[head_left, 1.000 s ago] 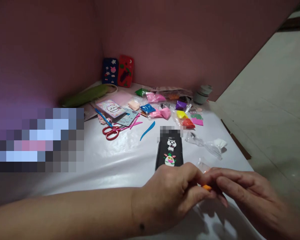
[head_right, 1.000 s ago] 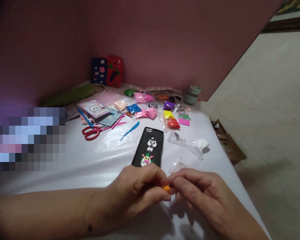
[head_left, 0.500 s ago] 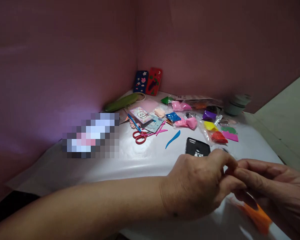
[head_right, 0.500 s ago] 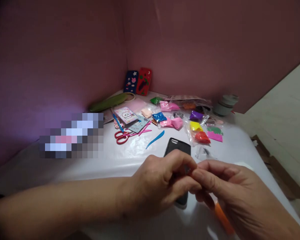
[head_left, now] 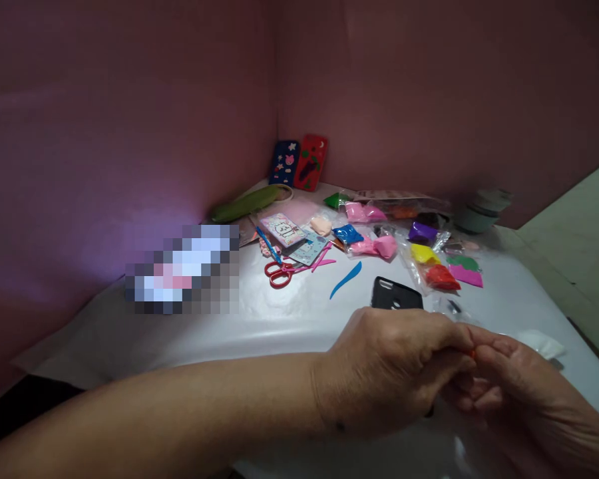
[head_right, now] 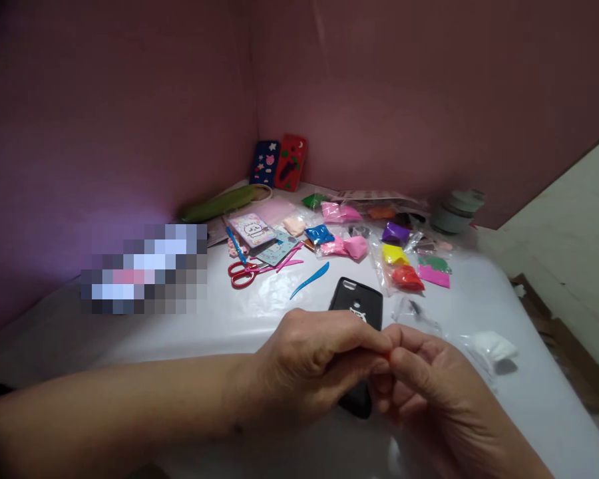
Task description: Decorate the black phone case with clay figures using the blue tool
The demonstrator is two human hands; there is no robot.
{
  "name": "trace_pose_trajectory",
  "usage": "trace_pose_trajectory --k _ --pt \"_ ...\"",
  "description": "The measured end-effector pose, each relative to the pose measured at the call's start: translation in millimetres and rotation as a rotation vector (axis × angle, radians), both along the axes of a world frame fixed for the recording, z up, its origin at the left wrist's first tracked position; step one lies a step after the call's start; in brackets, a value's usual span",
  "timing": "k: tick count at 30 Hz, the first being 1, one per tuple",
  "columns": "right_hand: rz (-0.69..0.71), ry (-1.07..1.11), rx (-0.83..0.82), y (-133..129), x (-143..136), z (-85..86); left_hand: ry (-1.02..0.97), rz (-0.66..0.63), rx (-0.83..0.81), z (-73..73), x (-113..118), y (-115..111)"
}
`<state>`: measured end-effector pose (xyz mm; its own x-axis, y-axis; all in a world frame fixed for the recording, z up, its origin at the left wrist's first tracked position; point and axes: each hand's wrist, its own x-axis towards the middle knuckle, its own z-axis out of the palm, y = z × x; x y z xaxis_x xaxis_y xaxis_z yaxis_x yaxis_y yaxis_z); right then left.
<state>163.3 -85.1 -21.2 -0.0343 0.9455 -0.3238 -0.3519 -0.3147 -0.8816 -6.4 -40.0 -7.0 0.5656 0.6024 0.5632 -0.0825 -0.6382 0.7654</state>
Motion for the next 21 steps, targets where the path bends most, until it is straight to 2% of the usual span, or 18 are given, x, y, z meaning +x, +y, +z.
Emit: trace_pose_trajectory --k 4,14,21 --pt "0.02 -0.007 -0.019 -1 1 -2.7 0.043 0.024 0.065 -4.7 0 2" --pt "0.022 0.008 -0.03 0 3 -0.6 0.074 0.053 -0.109 1.0 -2 2" --pt "0.005 0.04 -0.016 2 -3 8.8 0.083 0.045 -0.123 -0.7 0 2"
